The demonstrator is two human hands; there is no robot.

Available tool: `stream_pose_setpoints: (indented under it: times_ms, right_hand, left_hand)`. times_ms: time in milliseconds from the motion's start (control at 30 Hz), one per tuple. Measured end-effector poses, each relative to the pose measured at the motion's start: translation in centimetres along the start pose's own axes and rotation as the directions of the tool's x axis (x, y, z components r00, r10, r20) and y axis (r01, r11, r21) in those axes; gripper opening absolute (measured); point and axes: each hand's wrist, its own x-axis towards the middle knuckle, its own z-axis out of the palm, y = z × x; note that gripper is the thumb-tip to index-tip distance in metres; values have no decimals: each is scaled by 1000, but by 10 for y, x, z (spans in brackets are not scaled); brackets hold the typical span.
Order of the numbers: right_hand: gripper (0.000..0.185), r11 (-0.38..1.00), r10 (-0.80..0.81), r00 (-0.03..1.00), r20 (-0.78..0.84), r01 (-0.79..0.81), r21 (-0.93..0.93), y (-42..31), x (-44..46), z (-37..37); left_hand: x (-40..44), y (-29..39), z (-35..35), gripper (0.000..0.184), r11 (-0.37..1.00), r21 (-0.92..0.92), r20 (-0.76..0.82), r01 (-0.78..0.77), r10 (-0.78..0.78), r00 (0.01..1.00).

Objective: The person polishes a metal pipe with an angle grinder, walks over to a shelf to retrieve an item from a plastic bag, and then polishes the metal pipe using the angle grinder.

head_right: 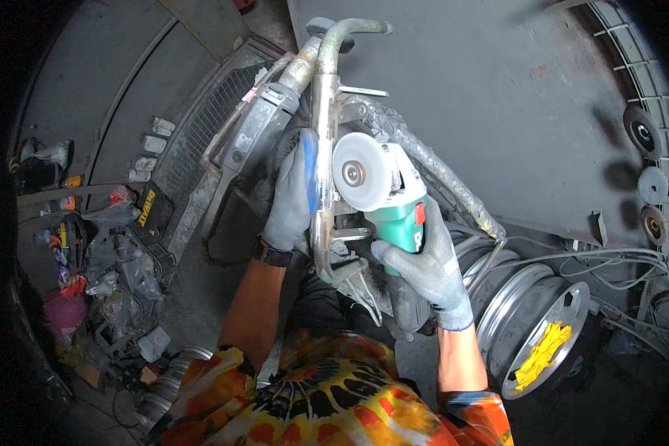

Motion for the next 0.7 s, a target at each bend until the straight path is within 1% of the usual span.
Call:
stream_pose_setpoints:
  times_ms: [67,100,133,167,200,267,300,367,500,533,567,600,633,667,700]
  right_hand:
    - [80,1000,-6,1000,5,6,-10,2,0,0]
    - [80,1000,-5,1000,5,5,-10,3,0,0]
    - [80,1000,-8,1000,4,8,-18,3,-1,0]
    - [79,1000,-10,1000,2,10,-26,3,-2,0]
    - [79,1000,-10,1000,2,10,-27,2,-2,0]
    - [78,1000,9,1000,0,-9,-19,1,-2,1]
    - [78,1000,9,1000,0,-9,-19,1,-2,1]
    - [77,1000,11,1000,5,-11,-7,3,-2,0]
    - [77,1000,14,1000,16,-14,6,3,-3,0]
    - [76,1000,19,1000,10,-19,12,2,-3,1]
    - [76,1000,23,1000,5,-23,18,1,-4,1]
    - [76,1000,24,1000,5,-24,18,1,-4,1]
    - [76,1000,17,1000,4,-17,5,1,-4,1]
    - [76,1000,9,1000,2,-9,-8,1,-4,1]
    - [76,1000,10,1000,2,-10,-7,2,-4,1]
  left_hand:
    - [2,8,-2,63,997,-46,19,59,-58,998]
    - [3,15,-3,63,997,-46,18,60,-59,998]
    - [4,23,-4,56,986,-120,18,119,-118,993]
    - [4,27,-4,53,965,-194,23,177,-176,984]
    - [3,17,-1,53,965,-194,23,178,-176,984]
    - [1,-9,6,53,980,-150,-20,129,-133,991]
    - [1,-10,7,53,980,-150,-20,129,-133,991]
    - [0,-10,10,54,971,-219,-64,96,-112,992]
    - [4,-5,7,54,975,-195,-15,107,-112,994]
    - [4,-4,7,54,995,-92,-77,-28,21,997]
    - [5,-3,8,55,987,20,-124,-157,158,980]
    - [7,9,5,55,988,20,-123,-156,157,980]
    - [10,31,-2,53,988,-154,-66,18,-29,997]
    - [12,42,-5,52,929,-311,22,199,-202,979]
    - [10,33,-4,52,929,-310,22,200,-203,979]
